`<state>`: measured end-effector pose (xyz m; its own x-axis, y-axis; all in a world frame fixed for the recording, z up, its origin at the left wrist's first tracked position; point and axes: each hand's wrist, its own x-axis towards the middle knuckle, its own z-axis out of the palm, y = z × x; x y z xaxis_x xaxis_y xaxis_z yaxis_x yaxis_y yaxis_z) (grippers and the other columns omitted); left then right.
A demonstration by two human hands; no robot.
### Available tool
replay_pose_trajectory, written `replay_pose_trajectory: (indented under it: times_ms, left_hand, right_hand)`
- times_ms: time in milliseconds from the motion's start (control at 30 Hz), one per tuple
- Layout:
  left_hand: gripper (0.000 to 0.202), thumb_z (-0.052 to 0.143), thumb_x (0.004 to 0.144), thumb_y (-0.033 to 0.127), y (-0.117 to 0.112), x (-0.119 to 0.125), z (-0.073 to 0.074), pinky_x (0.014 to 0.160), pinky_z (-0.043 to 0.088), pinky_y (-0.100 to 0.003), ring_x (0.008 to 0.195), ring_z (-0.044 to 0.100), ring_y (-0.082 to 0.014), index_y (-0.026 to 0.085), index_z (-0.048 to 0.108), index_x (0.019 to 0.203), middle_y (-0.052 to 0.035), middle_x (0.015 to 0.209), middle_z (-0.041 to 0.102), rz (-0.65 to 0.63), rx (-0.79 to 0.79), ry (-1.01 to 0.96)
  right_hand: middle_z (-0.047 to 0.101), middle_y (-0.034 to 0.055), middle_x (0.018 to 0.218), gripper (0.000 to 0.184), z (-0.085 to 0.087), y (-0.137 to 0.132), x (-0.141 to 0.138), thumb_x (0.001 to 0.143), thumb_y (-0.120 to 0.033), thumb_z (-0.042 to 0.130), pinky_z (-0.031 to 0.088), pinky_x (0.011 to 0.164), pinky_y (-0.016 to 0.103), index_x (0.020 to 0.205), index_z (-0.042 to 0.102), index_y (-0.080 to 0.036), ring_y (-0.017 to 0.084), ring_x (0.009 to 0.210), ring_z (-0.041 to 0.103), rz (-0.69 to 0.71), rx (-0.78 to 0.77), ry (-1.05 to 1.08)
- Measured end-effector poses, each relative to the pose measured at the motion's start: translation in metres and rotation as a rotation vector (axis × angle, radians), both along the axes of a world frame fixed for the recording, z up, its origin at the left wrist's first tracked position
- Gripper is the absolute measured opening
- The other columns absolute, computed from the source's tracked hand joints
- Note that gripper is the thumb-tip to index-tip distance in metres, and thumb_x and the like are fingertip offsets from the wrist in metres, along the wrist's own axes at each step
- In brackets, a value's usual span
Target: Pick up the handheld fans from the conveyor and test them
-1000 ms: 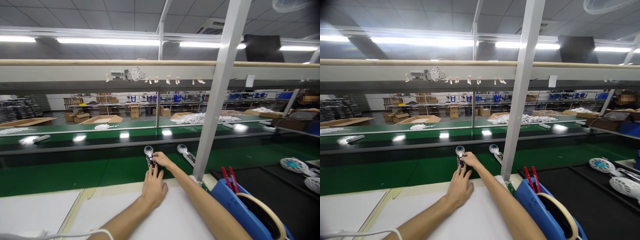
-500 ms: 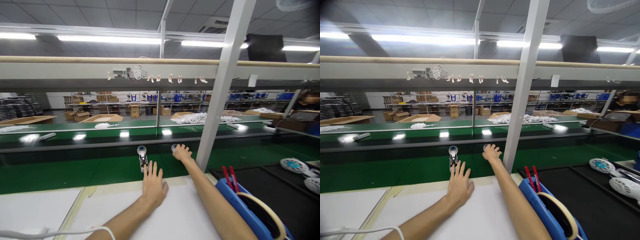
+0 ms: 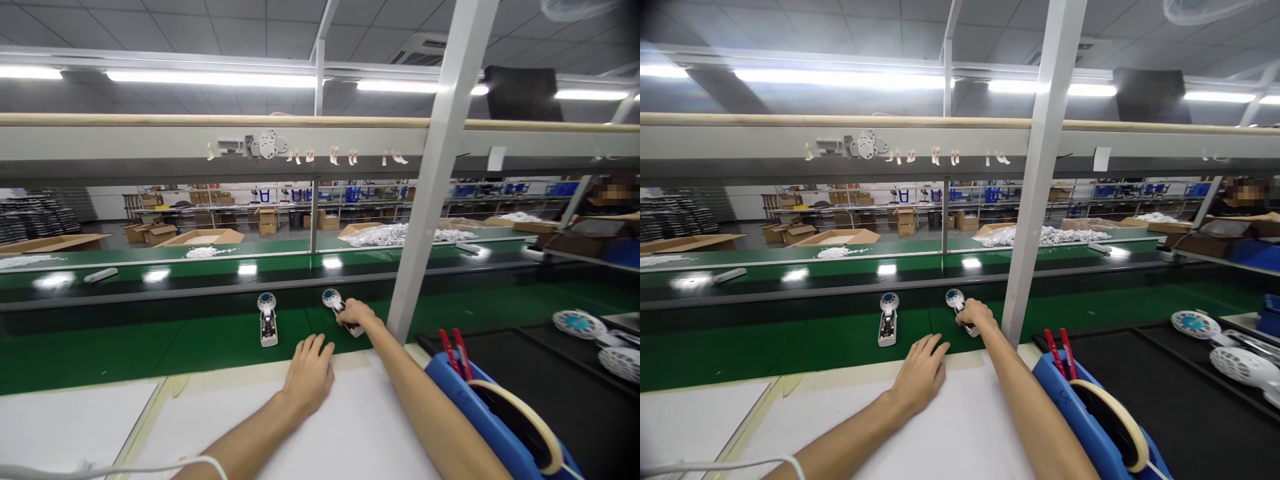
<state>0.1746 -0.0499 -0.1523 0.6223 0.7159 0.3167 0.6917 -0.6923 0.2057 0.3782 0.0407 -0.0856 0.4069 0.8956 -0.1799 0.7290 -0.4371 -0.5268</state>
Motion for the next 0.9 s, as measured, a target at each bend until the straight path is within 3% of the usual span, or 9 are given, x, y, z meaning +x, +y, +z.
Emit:
replay_pose_trajectory:
  times_ms: [100,233,333,433,667,800,900]
  left_hand:
    - [0.045,0.042,0.093,0.014,0.0,0.0,0.003,0.107,0.04,-0.04,0.125,0.049,-0.0235,0.026,0.056,0.134,-0.006,0.136,0.056,-0.059,0.007,0.021]
    - [0.034,0.043,0.094,0.014,0.002,0.0,0.004,0.094,0.044,-0.04,0.108,0.053,-0.0239,0.025,0.067,0.117,-0.0068,0.115,0.062,-0.077,-0.002,0.041]
    - [0.032,0.045,0.094,0.014,0.003,0.0,0.005,0.092,0.044,-0.04,0.103,0.054,-0.0235,0.024,0.068,0.115,-0.0068,0.108,0.062,-0.075,-0.016,0.042]
    - [0.033,0.045,0.094,0.014,0.003,-0.001,0.005,0.091,0.043,-0.04,0.102,0.054,-0.023,0.024,0.066,0.117,-0.007,0.108,0.061,-0.071,-0.029,0.034]
    - [0.033,0.046,0.093,0.015,0.003,-0.001,0.004,0.093,0.043,-0.041,0.103,0.054,-0.0231,0.024,0.065,0.118,-0.0065,0.11,0.061,-0.068,-0.045,0.03]
    - [0.034,0.045,0.093,0.015,0.003,0.0,0.002,0.094,0.043,-0.042,0.104,0.054,-0.0231,0.025,0.065,0.119,-0.0059,0.111,0.061,-0.067,-0.048,0.03]
    - [0.034,0.044,0.094,0.016,0.003,0.0,0.002,0.094,0.043,-0.042,0.103,0.054,-0.023,0.026,0.065,0.12,-0.0055,0.111,0.061,-0.063,-0.049,0.029]
  right_hand:
    - [0.064,0.0064,0.067,0.027,0.003,0.0,-0.009,0.05,-0.005,0.076,0.056,0.075,0.039,0.061,0.053,-0.016,0.033,0.09,0.069,0.037,0.118,0.23]
    - [0.063,0.0038,0.065,0.014,0.021,-0.003,-0.029,0.068,-0.017,0.067,0.057,0.056,0.027,0.075,0.055,-0.015,0.019,0.065,0.067,0.146,0.313,0.661]
    - [0.068,0.0077,0.083,0.01,0.046,-0.012,-0.048,0.078,-0.02,0.057,0.059,0.059,0.026,0.086,0.055,-0.015,0.015,0.068,0.068,0.192,0.47,0.92]
    - [0.068,0.0087,0.098,0.016,0.071,-0.028,-0.064,0.077,-0.015,0.05,0.063,0.072,0.029,0.093,0.055,-0.015,0.017,0.08,0.072,0.247,0.572,1.091]
    - [0.065,0.0009,0.102,0.047,0.1,-0.071,-0.092,0.071,-0.014,0.059,0.065,0.071,0.039,0.115,0.046,-0.023,0.02,0.082,0.073,0.537,0.871,1.177]
    - [0.062,-0.0005,0.108,0.069,0.113,-0.095,-0.102,0.072,-0.014,0.061,0.063,0.081,0.045,0.133,0.035,-0.03,0.021,0.086,0.072,0.666,0.889,1.183]
    - [0.061,0.0003,0.112,0.073,0.119,-0.109,-0.106,0.074,-0.013,0.061,0.061,0.086,0.046,0.138,0.031,-0.033,0.021,0.089,0.072,0.719,0.871,1.183]
